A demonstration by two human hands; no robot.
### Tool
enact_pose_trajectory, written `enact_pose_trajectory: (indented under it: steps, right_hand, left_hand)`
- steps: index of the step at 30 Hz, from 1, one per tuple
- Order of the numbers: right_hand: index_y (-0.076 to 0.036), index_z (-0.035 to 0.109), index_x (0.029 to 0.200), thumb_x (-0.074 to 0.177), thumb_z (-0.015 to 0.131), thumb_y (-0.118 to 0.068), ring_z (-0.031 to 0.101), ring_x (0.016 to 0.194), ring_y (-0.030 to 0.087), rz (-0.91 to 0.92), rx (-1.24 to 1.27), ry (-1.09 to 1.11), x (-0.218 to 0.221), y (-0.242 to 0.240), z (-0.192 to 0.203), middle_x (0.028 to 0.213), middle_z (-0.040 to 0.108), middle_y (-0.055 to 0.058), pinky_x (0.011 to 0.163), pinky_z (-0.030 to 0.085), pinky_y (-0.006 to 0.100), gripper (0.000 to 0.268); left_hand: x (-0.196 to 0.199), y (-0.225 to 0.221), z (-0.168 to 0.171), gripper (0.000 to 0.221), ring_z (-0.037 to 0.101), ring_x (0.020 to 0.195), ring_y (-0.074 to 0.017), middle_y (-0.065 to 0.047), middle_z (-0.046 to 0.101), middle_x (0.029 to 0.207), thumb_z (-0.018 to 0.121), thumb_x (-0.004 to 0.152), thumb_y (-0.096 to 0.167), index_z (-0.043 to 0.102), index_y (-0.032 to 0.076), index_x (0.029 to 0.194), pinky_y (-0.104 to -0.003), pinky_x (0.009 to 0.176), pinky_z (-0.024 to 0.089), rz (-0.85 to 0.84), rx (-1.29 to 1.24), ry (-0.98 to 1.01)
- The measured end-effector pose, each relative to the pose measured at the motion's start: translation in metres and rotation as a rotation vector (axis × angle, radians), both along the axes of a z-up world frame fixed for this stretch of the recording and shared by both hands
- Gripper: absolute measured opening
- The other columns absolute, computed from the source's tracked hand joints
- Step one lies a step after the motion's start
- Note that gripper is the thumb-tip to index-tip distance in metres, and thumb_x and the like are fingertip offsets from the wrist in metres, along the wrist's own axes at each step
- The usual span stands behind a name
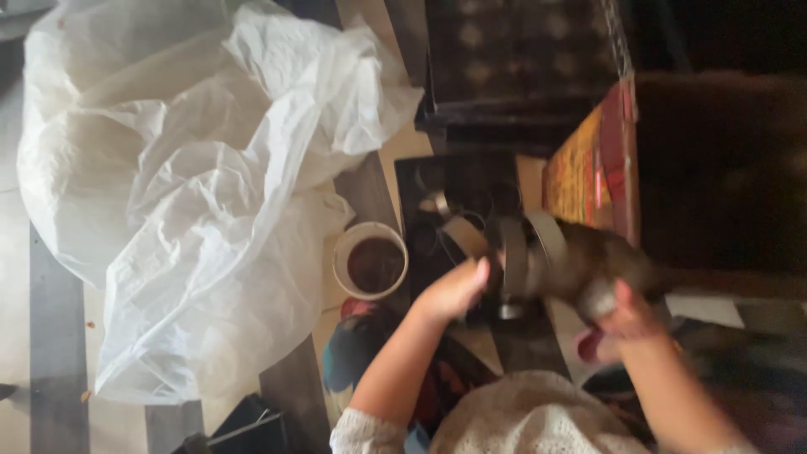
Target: The recorder is organizing and stacking metal baking molds into a box.
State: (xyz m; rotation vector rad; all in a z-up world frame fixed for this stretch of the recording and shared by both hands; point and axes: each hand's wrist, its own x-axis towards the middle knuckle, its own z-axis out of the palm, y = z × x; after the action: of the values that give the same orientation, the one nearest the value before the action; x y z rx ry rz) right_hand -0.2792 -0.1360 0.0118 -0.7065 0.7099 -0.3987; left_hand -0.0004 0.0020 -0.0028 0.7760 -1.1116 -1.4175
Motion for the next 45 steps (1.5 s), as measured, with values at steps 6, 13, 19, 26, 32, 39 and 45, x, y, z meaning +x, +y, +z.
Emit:
enact_pose_trajectory:
  steps: [6,13,19,26,32,39,45]
  right_hand:
    - [-0.003,0.048,0.15,0.083,0.076,-0.038,0.053,0.128,0.032,0.026,-0.222,-0.22,0.035,0.066,0.103,0.142,0.058,0.015,0.107,0.039,0.05,0.081]
    - [-0.002,0.049,0.146,0.088,0.077,-0.023,0.055,0.124,0.031,0.04,-0.349,-0.383,-0.049,-0.002,-0.074,0.137,0.06,0.016,0.105,0.042,0.048,0.068]
    - [-0.005,0.048,0.144,0.09,0.074,-0.017,0.051,0.126,0.026,0.006,-0.323,-0.42,-0.041,0.039,-0.067,0.138,0.055,0.01,0.106,0.04,0.044,0.062]
    - [-0.009,0.046,0.142,0.092,0.072,-0.011,0.046,0.128,0.02,-0.005,-0.281,-0.482,-0.029,0.016,-0.094,0.139,0.05,0.005,0.108,0.038,0.04,0.057]
    - [-0.013,0.045,0.147,0.091,0.072,-0.022,0.047,0.134,0.021,0.013,-0.337,-0.505,-0.025,-0.014,-0.079,0.142,0.051,0.007,0.112,0.037,0.041,0.063]
    - [-0.017,0.043,0.152,0.091,0.073,-0.034,0.048,0.14,0.023,0.058,-0.325,-0.513,0.01,0.045,0.033,0.146,0.053,0.009,0.118,0.036,0.041,0.07]
    - [0.0,0.047,0.128,0.09,0.05,-0.043,0.03,0.117,0.025,0.24,-0.588,0.283,-0.026,0.036,-0.042,0.125,0.041,0.019,0.097,0.021,0.036,0.057]
  left_hand:
    - [-0.02,-0.001,-0.052,0.081,0.063,0.113,-0.0227,-0.017,0.068,0.127,0.041,0.107,0.064,0.062,-0.007,0.139,-0.039,0.099,0.05,-0.065,0.316,0.03]
    - [-0.013,-0.001,-0.056,0.077,0.058,0.126,-0.0265,-0.015,0.063,0.139,0.041,0.108,0.061,0.056,-0.006,0.143,-0.038,0.111,0.044,-0.039,0.329,0.232]
    - [-0.003,0.016,-0.045,0.082,0.055,0.135,-0.025,-0.014,0.059,0.143,0.041,0.103,0.066,0.053,-0.002,0.146,-0.038,0.117,0.042,-0.151,0.061,0.172]
    - [0.008,0.011,-0.066,0.075,0.055,0.134,-0.0254,-0.014,0.059,0.141,0.053,0.103,0.059,0.051,-0.004,0.144,-0.041,0.116,0.041,-0.104,-0.054,0.092]
    - [0.003,-0.004,-0.078,0.074,0.06,0.127,-0.0244,-0.009,0.064,0.136,0.057,0.095,0.056,0.052,-0.001,0.141,-0.041,0.112,0.044,0.017,0.301,0.446]
    - [0.002,0.003,-0.03,0.079,0.055,0.129,-0.0259,-0.013,0.06,0.14,0.048,0.104,0.061,0.05,-0.005,0.147,-0.039,0.111,0.042,-0.094,0.04,0.271]
    - [-0.007,0.007,-0.068,0.075,0.05,0.139,-0.0244,-0.012,0.054,0.15,0.049,0.102,0.055,0.048,-0.004,0.148,-0.04,0.118,0.037,0.024,0.232,0.162]
